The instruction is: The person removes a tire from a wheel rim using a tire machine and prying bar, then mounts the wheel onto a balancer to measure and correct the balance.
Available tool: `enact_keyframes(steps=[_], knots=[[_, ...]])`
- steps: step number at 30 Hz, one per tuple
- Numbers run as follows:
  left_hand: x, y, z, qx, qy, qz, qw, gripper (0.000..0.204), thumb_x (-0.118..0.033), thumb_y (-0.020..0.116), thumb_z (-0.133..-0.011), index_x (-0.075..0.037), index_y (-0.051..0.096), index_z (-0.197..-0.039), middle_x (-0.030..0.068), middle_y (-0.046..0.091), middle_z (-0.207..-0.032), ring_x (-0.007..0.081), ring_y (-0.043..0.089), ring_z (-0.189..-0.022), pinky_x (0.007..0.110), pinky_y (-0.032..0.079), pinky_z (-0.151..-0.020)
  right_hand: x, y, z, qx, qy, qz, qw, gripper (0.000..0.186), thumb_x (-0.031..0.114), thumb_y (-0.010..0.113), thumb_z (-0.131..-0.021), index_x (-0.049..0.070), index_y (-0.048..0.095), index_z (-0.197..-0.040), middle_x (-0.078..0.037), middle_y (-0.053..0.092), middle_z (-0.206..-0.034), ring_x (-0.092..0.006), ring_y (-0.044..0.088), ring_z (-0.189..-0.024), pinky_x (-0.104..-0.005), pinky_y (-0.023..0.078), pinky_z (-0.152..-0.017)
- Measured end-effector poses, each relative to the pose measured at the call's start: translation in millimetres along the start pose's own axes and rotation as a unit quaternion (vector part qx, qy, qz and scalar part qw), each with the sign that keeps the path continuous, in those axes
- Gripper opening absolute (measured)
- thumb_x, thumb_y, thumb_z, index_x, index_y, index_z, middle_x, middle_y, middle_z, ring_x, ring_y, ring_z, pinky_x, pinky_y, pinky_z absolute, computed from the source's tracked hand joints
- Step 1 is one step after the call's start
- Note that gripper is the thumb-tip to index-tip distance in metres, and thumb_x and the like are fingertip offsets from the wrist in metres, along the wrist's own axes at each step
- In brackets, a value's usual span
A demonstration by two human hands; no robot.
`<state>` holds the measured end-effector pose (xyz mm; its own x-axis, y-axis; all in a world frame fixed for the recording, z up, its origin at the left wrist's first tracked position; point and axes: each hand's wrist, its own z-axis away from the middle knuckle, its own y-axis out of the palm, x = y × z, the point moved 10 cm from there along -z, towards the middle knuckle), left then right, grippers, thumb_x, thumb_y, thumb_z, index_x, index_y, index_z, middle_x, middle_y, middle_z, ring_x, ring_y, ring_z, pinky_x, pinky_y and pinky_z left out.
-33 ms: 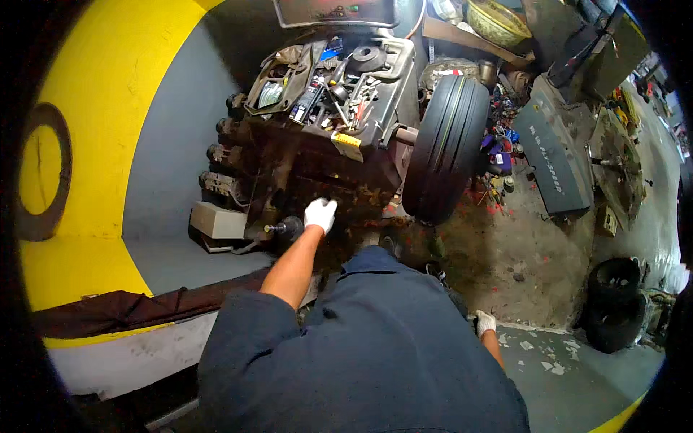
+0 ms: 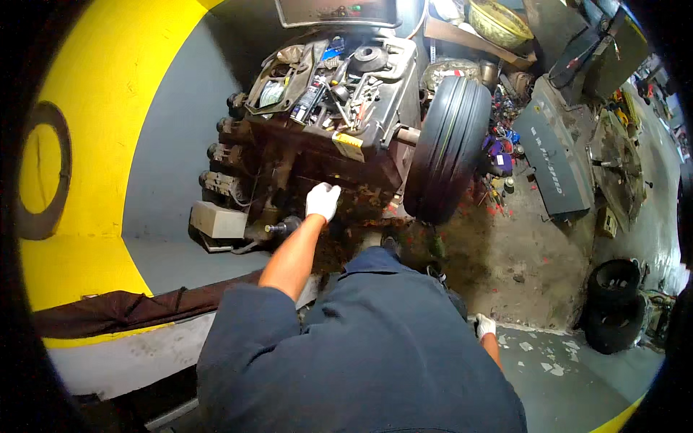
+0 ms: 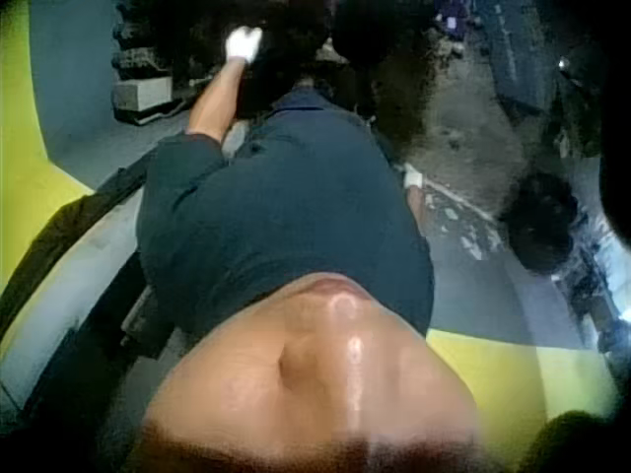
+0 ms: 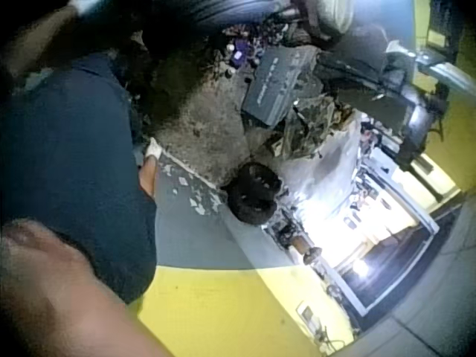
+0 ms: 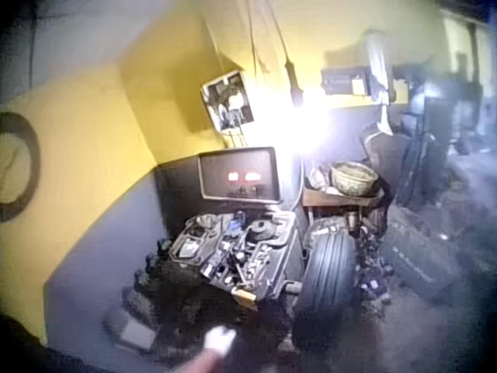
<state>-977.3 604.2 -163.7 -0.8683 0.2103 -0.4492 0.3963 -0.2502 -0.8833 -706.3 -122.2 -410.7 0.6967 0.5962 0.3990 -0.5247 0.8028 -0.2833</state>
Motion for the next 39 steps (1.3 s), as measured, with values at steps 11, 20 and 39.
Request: enact_keyframes(steps=[11, 20, 39], knots=[[-191, 8, -222, -0.011, 0.169, -0.119, 0.978, 0.028, -0.036, 0.063, -0.09, -0.014, 0.072, -0.105, 0.0189, 0.07, -0.104, 0.0375, 0.066, -0.103, 0.047, 0.053, -0.09, -27, 3, 100, -0.099, 0.07, -0.158, 0.98, 0.021, 0.017, 0.063, -0.092, 0.003, 0.052, -0.104, -0.011, 0.057, -0.072, -0.0221, 0.055, -0.049, -0.0365, 0.041, -0.04], [-227, 59, -266, 0.022, 0.307, -0.162, 0.937, 0.028, -0.019, 0.05, -0.095, -0.006, 0.072, -0.106, 0.0214, 0.07, -0.109, 0.0382, 0.068, -0.103, 0.047, 0.054, -0.09, 11, 62, 203, -0.13, 0.046, -0.032, 0.99, 0.021, 0.02, 0.064, -0.094, 0.001, 0.065, -0.104, -0.006, 0.063, -0.077, -0.0171, 0.059, -0.056, -0.0327, 0.049, -0.048], [-161, 18, -10, 0.217, -0.042, 0.474, 0.853, 0.004, 0.0, 0.058, -0.087, 0.0, 0.058, -0.09, 0.0137, 0.068, -0.079, 0.017, 0.065, -0.061, 0.029, 0.053, -0.054, 243, 42, 129, -0.124, -0.316, 0.2, 0.919, 0.022, 0.014, 0.062, -0.092, -0.005, 0.068, -0.103, -0.019, 0.071, -0.094, -0.0213, 0.067, -0.085, -0.0353, 0.052, -0.079]])
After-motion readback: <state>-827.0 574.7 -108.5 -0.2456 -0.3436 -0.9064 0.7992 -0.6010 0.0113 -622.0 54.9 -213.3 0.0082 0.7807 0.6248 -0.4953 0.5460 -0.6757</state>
